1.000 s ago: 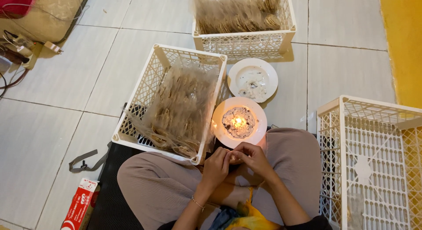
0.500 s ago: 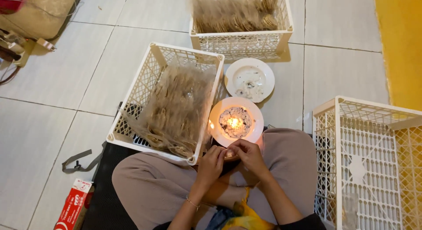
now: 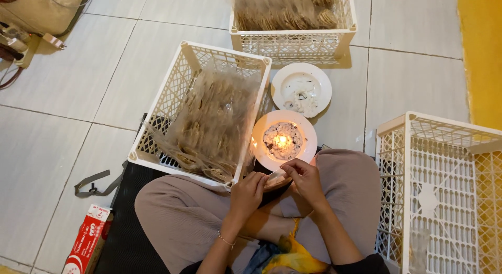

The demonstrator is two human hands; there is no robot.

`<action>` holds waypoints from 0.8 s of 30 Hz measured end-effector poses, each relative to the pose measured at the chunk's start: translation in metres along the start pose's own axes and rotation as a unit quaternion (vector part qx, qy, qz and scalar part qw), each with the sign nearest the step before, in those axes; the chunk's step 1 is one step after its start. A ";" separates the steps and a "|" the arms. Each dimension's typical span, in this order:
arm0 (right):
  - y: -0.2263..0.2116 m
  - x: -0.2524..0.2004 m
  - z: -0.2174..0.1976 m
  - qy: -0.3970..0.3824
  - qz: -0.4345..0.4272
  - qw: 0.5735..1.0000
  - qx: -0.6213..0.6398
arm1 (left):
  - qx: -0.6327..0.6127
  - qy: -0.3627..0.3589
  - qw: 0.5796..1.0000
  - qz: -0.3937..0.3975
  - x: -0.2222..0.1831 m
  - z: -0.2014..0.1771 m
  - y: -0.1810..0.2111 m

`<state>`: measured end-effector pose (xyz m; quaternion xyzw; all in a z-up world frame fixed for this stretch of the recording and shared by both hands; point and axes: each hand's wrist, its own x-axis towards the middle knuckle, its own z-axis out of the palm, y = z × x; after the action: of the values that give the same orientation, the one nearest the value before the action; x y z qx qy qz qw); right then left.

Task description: The person seals small plastic bags filled with snacks by passing the edge of each bag over a candle flame.

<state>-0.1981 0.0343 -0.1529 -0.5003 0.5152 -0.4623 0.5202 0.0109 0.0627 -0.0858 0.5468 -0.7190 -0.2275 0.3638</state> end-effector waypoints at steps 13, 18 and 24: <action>-0.008 -0.016 0.028 -0.052 0.020 0.998 0.003 | -0.040 0.053 0.996 -0.054 -0.039 -0.039 -0.010; -0.017 -0.018 0.035 -0.077 0.001 0.997 0.028 | -0.118 0.050 0.983 -0.128 -0.044 -0.054 -0.007; -0.018 -0.021 0.041 -0.089 -0.020 0.996 0.019 | -0.082 0.092 0.983 -0.133 -0.041 -0.060 -0.005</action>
<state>-0.1571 0.0554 -0.1351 -0.5396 0.4479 -0.4361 0.5640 0.0663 0.1049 -0.0628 0.6246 -0.5819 -0.2809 0.4386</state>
